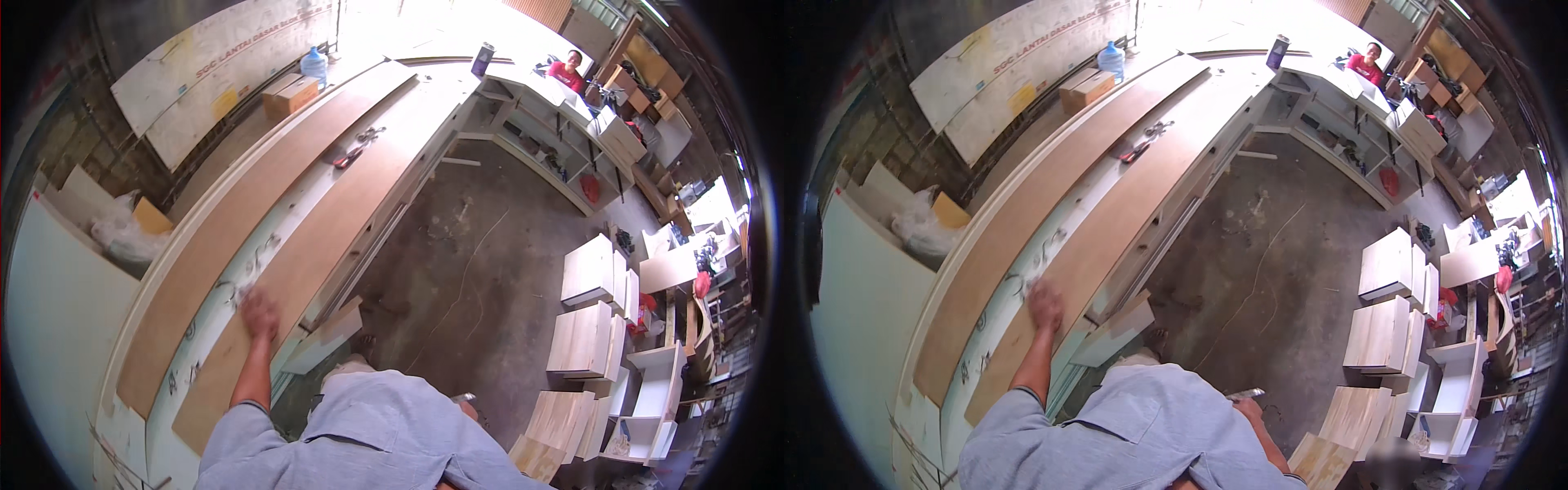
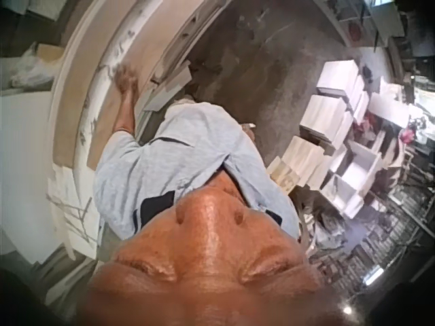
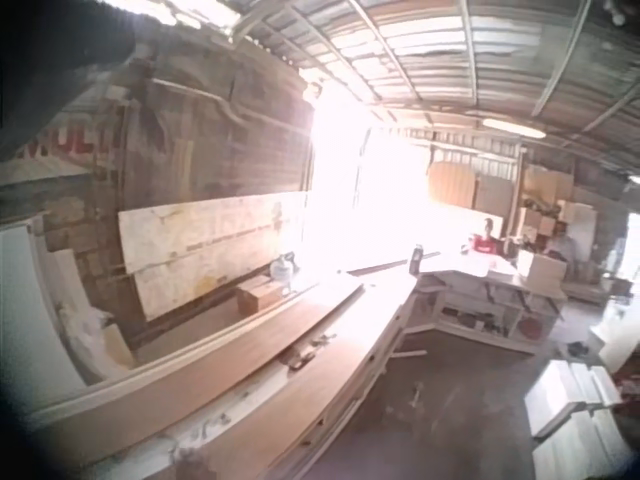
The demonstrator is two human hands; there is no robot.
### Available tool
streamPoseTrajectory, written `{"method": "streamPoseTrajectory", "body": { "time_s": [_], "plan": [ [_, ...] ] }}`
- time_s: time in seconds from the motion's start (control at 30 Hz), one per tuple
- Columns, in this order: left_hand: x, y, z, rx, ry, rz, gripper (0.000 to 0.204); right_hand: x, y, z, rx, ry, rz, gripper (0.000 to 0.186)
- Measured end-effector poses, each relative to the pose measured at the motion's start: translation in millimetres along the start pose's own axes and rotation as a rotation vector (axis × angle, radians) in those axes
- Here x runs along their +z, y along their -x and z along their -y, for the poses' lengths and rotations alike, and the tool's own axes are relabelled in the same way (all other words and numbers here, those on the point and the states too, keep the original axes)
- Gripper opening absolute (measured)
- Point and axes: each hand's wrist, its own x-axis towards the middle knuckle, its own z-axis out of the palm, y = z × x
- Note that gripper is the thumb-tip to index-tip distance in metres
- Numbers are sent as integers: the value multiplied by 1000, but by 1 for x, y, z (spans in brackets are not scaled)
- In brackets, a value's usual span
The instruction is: The person marks a wood plank using a square and a small metal tool to scribe lines across the surface.
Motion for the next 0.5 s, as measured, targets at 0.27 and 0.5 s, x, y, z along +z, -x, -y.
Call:
{"method": "streamPoseTrajectory", "body": {
  "time_s": [0.27,0.5],
  "plan": [
    [-55,71,91,-1340,-638,-51,64,-93,-44,26,248,-372,-217,41],
    [49,-43,-83,-730,-203,-72,73,-139,-114,52,332,-371,-61,62]
  ]
}}
